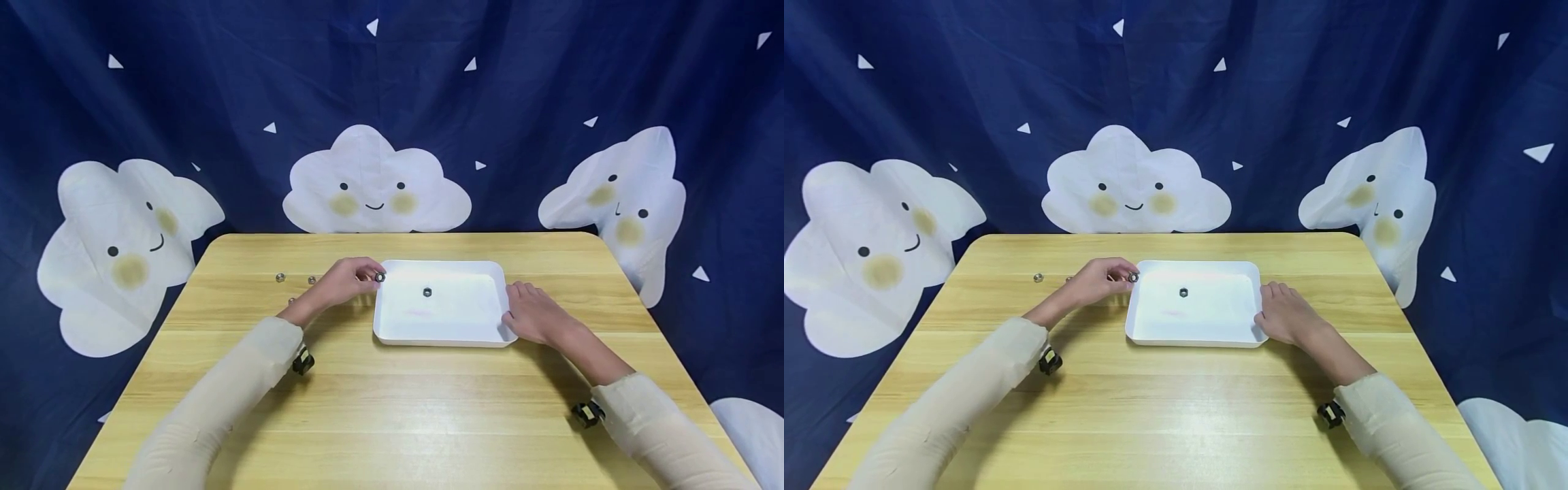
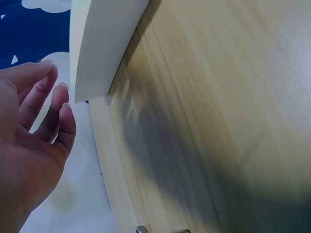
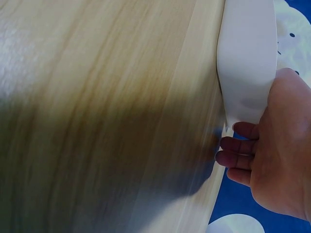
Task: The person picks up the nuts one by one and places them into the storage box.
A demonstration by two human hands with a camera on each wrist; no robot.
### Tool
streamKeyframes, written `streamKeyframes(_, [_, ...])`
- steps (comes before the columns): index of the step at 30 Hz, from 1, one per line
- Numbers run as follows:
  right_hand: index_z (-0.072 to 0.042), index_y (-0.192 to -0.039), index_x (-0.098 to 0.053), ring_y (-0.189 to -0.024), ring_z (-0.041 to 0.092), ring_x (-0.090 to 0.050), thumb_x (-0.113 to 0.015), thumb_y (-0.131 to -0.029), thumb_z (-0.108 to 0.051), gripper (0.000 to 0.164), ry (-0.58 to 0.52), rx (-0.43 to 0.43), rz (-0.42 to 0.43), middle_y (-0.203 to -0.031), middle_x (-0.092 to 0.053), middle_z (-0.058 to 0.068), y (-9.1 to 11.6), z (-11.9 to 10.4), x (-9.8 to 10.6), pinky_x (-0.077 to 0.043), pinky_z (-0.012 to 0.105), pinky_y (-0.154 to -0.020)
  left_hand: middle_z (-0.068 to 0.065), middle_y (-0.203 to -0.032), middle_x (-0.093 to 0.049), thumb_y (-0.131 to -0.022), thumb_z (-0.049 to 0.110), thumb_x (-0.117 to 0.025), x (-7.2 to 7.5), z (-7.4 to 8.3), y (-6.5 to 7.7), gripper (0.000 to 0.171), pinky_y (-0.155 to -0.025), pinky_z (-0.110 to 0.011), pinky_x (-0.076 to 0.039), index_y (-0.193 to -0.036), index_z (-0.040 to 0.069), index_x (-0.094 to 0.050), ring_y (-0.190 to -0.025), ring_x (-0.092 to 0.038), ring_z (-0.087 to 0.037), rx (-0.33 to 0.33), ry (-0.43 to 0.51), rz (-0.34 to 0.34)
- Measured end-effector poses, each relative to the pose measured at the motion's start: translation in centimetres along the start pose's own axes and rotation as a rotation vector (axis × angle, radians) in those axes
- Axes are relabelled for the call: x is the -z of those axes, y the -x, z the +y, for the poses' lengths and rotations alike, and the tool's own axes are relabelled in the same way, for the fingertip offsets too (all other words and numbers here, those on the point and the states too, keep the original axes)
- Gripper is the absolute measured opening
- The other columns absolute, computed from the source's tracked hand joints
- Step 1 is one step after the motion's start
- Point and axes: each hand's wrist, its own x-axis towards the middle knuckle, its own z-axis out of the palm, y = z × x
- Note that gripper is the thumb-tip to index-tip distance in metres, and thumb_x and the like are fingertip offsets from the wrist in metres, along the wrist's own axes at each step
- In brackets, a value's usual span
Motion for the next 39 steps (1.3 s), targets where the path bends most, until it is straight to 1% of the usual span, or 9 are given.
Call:
streamKeyframes(7, [0.012,-0.129,-0.044,-0.113,0.04,-0.051,-0.044,-0.098,-0.022,0.046,0.0,0.005,0.005,-0.123,-0.053,0.026,0.0,-0.2,0.1,-0.043,0.06,-0.1,-0.005,-0.105,-0.075,-0.094,0.014,-0.075,-0.7,0.7,-0.7,0.029,-0.079,-0.031,-0.05,-0.123,0.01,-0.073,-0.093,-0.064,-0.02,-0.008,-0.033,-0.008])
streamKeyframes(10, [0.011,-0.129,-0.044,-0.115,0.04,-0.051,-0.044,-0.098,-0.022,0.046,-0.001,0.004,0.008,-0.124,-0.053,0.025,0.0,-0.2,0.1,-0.043,0.059,-0.102,-0.004,-0.106,-0.075,-0.094,0.013,-0.076,-1.0,1.0,-1.0,0.029,-0.081,-0.03,-0.052,-0.123,0.01,-0.074,-0.094,-0.065,-0.02,-0.018,-0.037,-0.015])
streamKeyframes(15, [0.012,-0.132,-0.044,-0.116,0.042,-0.051,-0.044,-0.097,-0.022,0.048,-0.001,0.004,0.01,-0.125,-0.053,0.026,0.0,-0.3,0.1,-0.043,0.06,-0.103,-0.004,-0.105,-0.076,-0.093,0.011,-0.077,-1.6,1.4,-1.5,0.03,-0.085,-0.03,-0.053,-0.123,0.009,-0.073,-0.097,-0.067,-0.019,-0.031,-0.013,-0.044])
streamKeyframes(21, [0.012,-0.128,-0.046,-0.114,0.041,-0.051,-0.046,-0.096,-0.02,0.046,0.006,0.002,0.021,-0.124,-0.054,0.026,0.0,-0.4,0.0,-0.043,0.061,-0.102,-0.006,-0.103,-0.077,-0.092,0.009,-0.078,-2.0,1.9,-1.9,0.03,-0.083,-0.03,-0.054,-0.121,0.007,-0.074,-0.094,-0.067,-0.018,-0.036,0.008,-0.065])
streamKeyframes(26, [0.012,-0.127,-0.046,-0.113,0.04,-0.051,-0.046,-0.096,-0.02,0.045,0.008,0.003,0.019,-0.123,-0.053,0.026,0.1,-0.5,0.2,-0.043,0.061,-0.102,-0.006,-0.103,-0.078,-0.091,0.009,-0.079,-2.6,2.2,-2.4,0.027,-0.086,-0.029,-0.056,-0.117,0.008,-0.075,-0.095,-0.07,-0.017,-0.047,-0.02,-0.071])
streamKeyframes(31, [0.012,-0.125,-0.046,-0.11,0.04,-0.051,-0.045,-0.096,-0.02,0.043,0.015,0.006,0.018,-0.12,-0.053,0.025,0.1,-0.4,0.2,-0.044,0.06,-0.1,-0.006,-0.103,-0.079,-0.091,0.008,-0.078,-3.3,2.6,-3.1,0.024,-0.083,-0.027,-0.055,-0.115,0.008,-0.075,-0.096,-0.071,-0.017,-0.056,-0.041,-0.097])
streamKeyframes(34, [0.012,-0.126,-0.046,-0.112,0.04,-0.051,-0.045,-0.096,-0.02,0.044,0.013,0.006,0.018,-0.122,-0.054,0.025,0.1,-0.3,0.2,-0.043,0.06,-0.101,-0.007,-0.104,-0.079,-0.091,0.007,-0.078,-3.7,2.9,-3.5,0.024,-0.08,-0.023,-0.053,-0.115,0.007,-0.075,-0.097,-0.071,-0.017,-0.056,-0.063,-0.113])
streamKeyframes(39, [0.012,-0.127,-0.046,-0.114,0.041,-0.051,-0.045,-0.097,-0.02,0.045,0.011,0.005,0.019,-0.123,-0.054,0.026,0.1,-0.3,0.1,-0.043,0.06,-0.102,-0.01,-0.103,-0.08,-0.089,0.006,-0.079,-4.3,3.0,-4.3,0.023,-0.079,-0.021,-0.055,-0.111,0.005,-0.077,-0.096,-0.075,-0.017,-0.076,-0.103,-0.129])
